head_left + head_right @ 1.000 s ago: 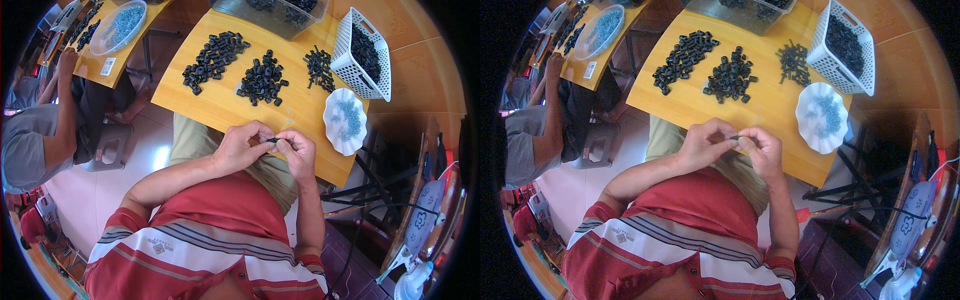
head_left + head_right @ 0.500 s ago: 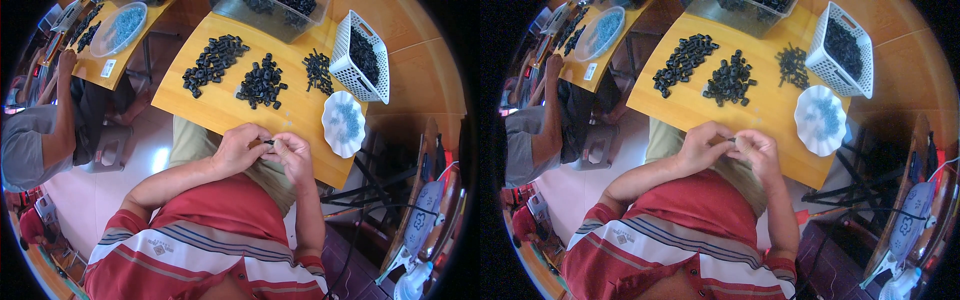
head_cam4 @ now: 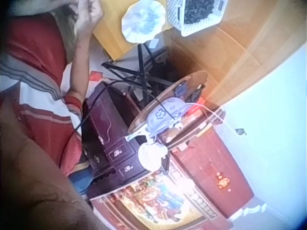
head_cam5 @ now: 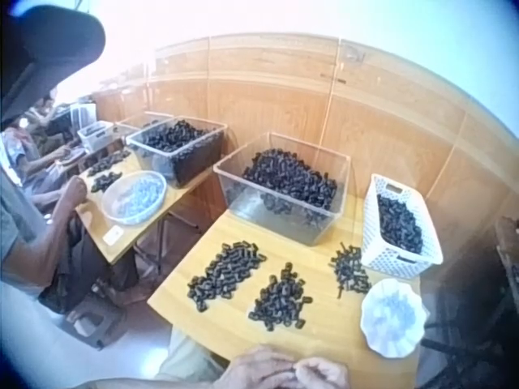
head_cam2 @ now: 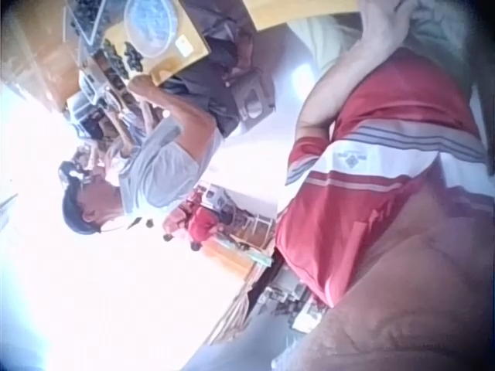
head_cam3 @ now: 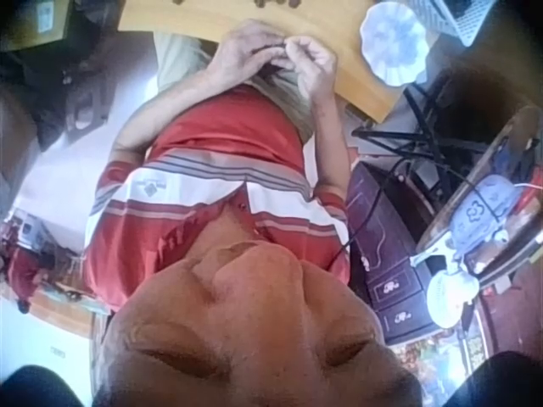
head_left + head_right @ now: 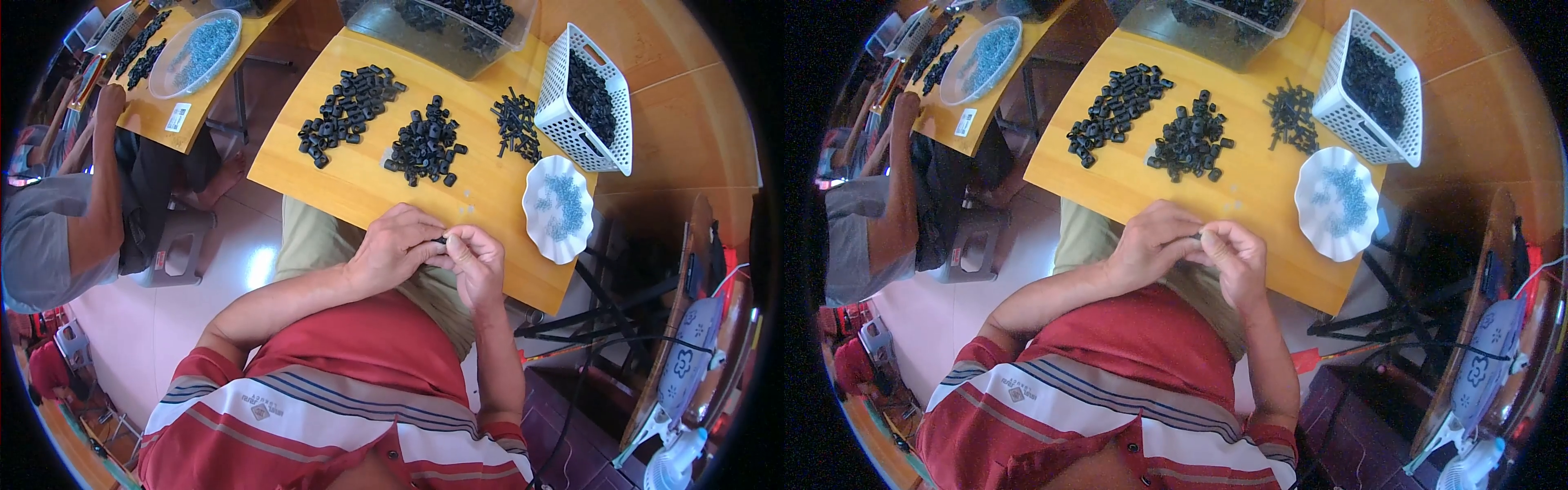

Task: The person assembles small black plastic parts by hand, inserting tiny blue beads into them at a workbench.

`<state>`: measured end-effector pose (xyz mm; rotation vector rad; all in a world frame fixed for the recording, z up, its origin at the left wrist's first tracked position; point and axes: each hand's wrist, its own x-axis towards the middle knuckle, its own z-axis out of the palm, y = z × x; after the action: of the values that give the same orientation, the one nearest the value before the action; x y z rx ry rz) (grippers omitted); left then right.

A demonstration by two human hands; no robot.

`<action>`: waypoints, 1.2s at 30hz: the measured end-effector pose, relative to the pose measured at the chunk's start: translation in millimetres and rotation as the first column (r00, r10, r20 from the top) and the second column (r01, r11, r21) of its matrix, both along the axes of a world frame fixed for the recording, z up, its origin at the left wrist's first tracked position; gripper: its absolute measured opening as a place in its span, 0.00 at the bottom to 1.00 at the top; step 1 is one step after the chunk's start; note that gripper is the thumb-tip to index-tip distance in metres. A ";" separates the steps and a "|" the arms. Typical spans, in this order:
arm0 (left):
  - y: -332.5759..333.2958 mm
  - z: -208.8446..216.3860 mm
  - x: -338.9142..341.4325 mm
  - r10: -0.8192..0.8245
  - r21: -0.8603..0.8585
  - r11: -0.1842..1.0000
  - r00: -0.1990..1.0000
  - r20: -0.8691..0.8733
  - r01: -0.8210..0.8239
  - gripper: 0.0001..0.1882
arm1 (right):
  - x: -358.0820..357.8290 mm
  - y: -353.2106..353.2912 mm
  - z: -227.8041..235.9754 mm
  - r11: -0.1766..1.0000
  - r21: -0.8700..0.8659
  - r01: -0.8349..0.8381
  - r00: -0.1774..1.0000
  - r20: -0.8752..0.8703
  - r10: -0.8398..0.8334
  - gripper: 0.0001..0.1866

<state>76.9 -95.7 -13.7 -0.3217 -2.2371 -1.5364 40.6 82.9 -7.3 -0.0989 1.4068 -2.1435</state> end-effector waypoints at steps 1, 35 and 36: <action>-0.7 0.6 1.0 -0.006 -0.006 1.000 1.000 0.002 0.006 0.09 | 0.6 -0.5 1.3 1.000 -0.002 -0.002 1.000 0.003 0.002 0.08; -0.8 17.5 -0.7 0.042 0.106 0.993 0.999 0.011 -0.043 0.10 | 1.9 2.5 8.8 0.998 0.048 -0.034 0.981 -0.189 0.042 0.14; -1.9 20.2 -2.7 0.033 0.103 0.994 0.999 0.003 -0.033 0.10 | 2.5 4.7 7.5 0.998 0.064 -0.028 0.980 -0.195 0.040 0.14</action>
<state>74.2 -97.6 6.5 -0.2518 -2.1436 -1.6281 43.1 87.6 0.2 -0.3162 1.5682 -2.1074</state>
